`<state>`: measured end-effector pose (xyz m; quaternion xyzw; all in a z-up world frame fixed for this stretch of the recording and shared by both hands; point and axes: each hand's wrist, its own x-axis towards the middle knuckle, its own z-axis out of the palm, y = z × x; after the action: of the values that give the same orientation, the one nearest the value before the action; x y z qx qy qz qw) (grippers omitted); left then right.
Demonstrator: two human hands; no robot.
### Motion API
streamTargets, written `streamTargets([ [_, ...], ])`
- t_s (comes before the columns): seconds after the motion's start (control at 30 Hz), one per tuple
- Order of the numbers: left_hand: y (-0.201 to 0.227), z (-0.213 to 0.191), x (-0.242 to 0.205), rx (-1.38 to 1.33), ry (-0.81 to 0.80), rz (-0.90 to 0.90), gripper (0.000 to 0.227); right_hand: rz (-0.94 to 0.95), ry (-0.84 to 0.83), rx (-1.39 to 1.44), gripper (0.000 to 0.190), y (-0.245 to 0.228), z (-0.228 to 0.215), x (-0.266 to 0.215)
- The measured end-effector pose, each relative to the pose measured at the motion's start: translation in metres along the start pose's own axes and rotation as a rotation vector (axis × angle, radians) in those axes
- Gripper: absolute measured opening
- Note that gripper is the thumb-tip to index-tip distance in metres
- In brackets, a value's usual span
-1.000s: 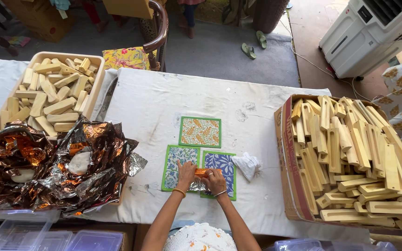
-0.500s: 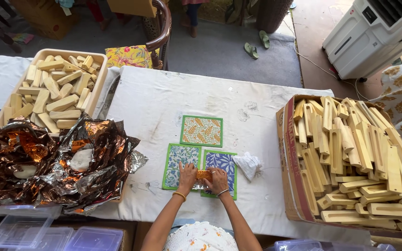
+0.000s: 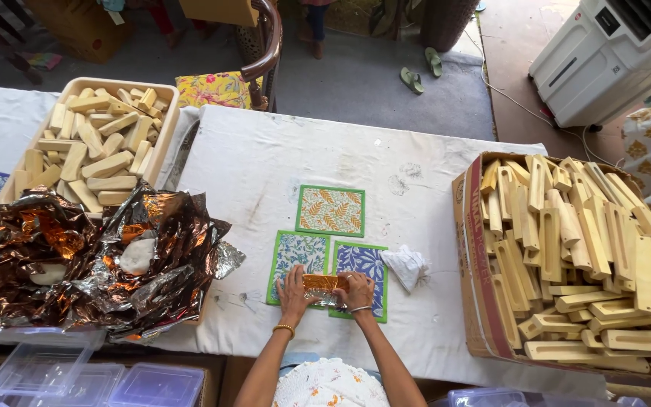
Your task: The person wraps a wooden handle in a shiny copper-colored foil sheet, then wipes the handle with a white cloth. They repeat the wrapping process with another handle and place the wrapped items into a clear plastic container.
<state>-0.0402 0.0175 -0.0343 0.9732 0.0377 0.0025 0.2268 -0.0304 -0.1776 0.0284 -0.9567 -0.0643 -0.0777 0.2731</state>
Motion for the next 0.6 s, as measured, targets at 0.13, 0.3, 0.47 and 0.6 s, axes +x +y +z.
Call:
streamTargets([
  [0.13,0.012,-0.036,-0.001,-0.068,-0.068,-0.027,0.131,0.045,-0.016,-0.027,0.045,-0.008,-0.005,0.0],
  [0.3,0.01,-0.044,0.001,-0.205,-0.153,-0.085,0.093,0.051,-0.032,-0.082,0.047,-0.004,0.002,-0.003],
  [0.47,-0.01,-0.01,0.01,-0.357,0.02,-0.077,0.068,0.022,-0.016,-0.084,0.049,-0.01,-0.003,-0.004],
  [0.6,-0.009,-0.012,0.006,-0.331,0.049,-0.024,0.072,-0.012,0.011,-0.103,0.052,-0.012,-0.003,-0.006],
])
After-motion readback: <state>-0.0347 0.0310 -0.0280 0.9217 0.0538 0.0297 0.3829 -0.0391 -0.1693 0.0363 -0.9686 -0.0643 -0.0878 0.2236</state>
